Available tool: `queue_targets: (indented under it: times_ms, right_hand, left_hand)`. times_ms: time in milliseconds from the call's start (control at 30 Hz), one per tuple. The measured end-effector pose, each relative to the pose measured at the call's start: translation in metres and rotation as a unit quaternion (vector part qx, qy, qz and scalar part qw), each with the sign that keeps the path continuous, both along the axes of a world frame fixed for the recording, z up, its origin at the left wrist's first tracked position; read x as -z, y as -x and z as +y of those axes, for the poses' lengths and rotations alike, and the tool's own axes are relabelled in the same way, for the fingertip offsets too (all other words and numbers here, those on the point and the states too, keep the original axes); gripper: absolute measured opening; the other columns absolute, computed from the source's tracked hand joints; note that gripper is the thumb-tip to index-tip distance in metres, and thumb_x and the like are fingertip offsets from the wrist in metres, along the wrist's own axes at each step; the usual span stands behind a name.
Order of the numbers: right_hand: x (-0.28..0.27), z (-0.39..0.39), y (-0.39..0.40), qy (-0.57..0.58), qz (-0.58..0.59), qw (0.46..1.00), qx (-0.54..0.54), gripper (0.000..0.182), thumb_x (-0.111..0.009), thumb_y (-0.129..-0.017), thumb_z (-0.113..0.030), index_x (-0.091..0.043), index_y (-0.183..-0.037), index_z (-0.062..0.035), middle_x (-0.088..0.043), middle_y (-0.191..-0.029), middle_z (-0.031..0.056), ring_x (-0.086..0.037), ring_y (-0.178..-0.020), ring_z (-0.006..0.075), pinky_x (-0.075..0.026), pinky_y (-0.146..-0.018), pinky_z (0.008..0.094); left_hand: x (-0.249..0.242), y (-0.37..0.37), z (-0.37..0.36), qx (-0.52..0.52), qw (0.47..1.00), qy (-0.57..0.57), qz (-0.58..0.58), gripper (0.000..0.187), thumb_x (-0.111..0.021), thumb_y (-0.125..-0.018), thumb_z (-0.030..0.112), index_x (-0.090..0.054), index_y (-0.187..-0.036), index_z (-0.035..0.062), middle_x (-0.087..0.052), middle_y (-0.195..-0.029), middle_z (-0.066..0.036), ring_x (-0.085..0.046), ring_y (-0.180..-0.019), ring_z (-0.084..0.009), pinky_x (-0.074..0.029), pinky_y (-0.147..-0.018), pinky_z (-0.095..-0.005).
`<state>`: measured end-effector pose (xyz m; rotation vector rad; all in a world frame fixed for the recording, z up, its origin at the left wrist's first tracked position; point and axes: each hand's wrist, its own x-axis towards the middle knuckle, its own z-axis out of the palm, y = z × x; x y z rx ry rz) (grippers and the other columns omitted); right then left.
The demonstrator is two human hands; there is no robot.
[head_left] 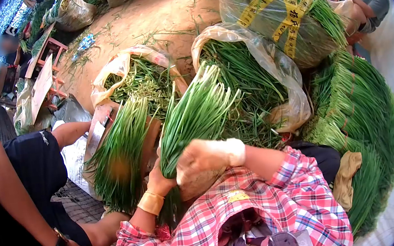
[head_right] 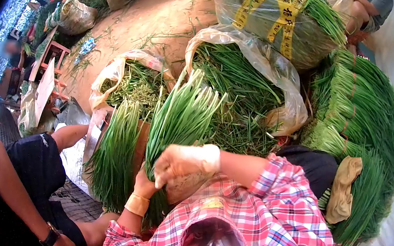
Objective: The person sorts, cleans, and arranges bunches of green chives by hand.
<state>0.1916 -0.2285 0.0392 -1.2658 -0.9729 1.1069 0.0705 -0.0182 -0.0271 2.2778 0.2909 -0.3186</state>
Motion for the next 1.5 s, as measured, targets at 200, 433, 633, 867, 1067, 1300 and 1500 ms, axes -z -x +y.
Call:
queue_targets:
  times_ms: [200,433,633,867,1067,1300,1500]
  right_hand:
    - [-0.001,-0.101,-0.014,-0.395,0.194,0.897,-0.047,0.025,-0.067,-0.079,-0.016,-0.064,-0.092,0.0056,-0.065,-0.072,0.0162,-0.061,-0.059,0.0202,-0.05,-0.055,0.0305]
    - [0.042,-0.122,-0.036,0.083,-0.254,0.852,0.451,0.025,-0.064,-0.08,-0.025,-0.066,-0.101,-0.0125,-0.066,-0.091,0.0062,-0.062,-0.081,0.0245,-0.05,-0.072,0.0364]
    - [0.036,-0.063,-0.101,0.261,-0.655,0.632,0.321,0.059,-0.068,-0.069,-0.048,-0.057,-0.111,-0.0079,-0.059,-0.112,0.0116,-0.051,-0.109,0.0323,-0.036,-0.096,0.0423]
    - [0.057,-0.049,-0.093,0.248,-0.271,0.9,0.237,0.024,-0.071,-0.072,-0.025,-0.068,-0.09,-0.0102,-0.065,-0.076,0.013,-0.062,-0.073,0.0264,-0.048,-0.068,0.0356]
    - [0.06,-0.048,-0.087,0.388,-0.524,0.726,0.221,0.018,-0.058,-0.076,-0.022,-0.067,-0.086,-0.0105,-0.066,-0.08,0.0138,-0.064,-0.074,0.0316,-0.05,-0.066,0.0415]
    - [0.104,-0.171,-0.091,0.554,-0.511,0.652,0.08,0.015,-0.056,-0.074,-0.01,-0.068,-0.08,-0.0036,-0.067,-0.082,0.0128,-0.066,-0.074,0.0294,-0.053,-0.063,0.0395]
    - [0.155,-0.276,-0.064,0.399,-0.491,0.772,-0.06,0.023,-0.067,-0.071,-0.025,-0.069,-0.089,-0.0121,-0.066,-0.096,0.0085,-0.063,-0.089,0.0213,-0.05,-0.075,0.0334]
  left_hand:
    - [0.005,-0.002,0.005,-0.002,1.0,0.028,-0.004,0.072,-0.077,-0.061,0.03,-0.048,-0.122,0.0065,-0.06,-0.11,-0.018,-0.058,-0.103,-0.0311,-0.045,-0.088,-0.0362]
    - [0.002,0.0,-0.006,0.033,0.998,-0.048,-0.03,0.071,-0.074,-0.065,0.034,-0.046,-0.123,0.0065,-0.059,-0.11,-0.019,-0.057,-0.103,-0.033,-0.046,-0.086,-0.0369]
    - [-0.019,-0.003,-0.018,-0.031,0.995,-0.083,0.045,0.063,-0.076,-0.063,0.03,-0.05,-0.117,0.0077,-0.061,-0.106,-0.019,-0.058,-0.099,-0.0352,-0.047,-0.082,-0.0395]
    - [-0.039,-0.006,0.002,0.047,0.994,-0.081,-0.062,0.066,-0.077,-0.063,0.026,-0.05,-0.122,0.013,-0.063,-0.098,-0.019,-0.061,-0.091,-0.0357,-0.05,-0.075,-0.0399]
    - [-0.03,-0.008,0.002,0.125,0.975,-0.186,-0.004,0.082,-0.071,-0.065,0.033,-0.034,-0.136,0.0143,-0.063,-0.092,-0.02,-0.062,-0.081,-0.0361,-0.051,-0.069,-0.041]
    - [-0.014,0.005,0.005,0.116,0.969,-0.216,-0.037,0.083,-0.07,-0.067,0.035,-0.032,-0.138,0.0144,-0.065,-0.084,-0.018,-0.063,-0.076,-0.0351,-0.049,-0.064,-0.0417]
    - [0.009,0.017,0.01,0.106,0.958,-0.214,-0.16,0.078,-0.071,-0.068,0.027,-0.036,-0.136,0.0134,-0.062,-0.076,-0.016,-0.061,-0.067,-0.0367,-0.048,-0.058,-0.0429]
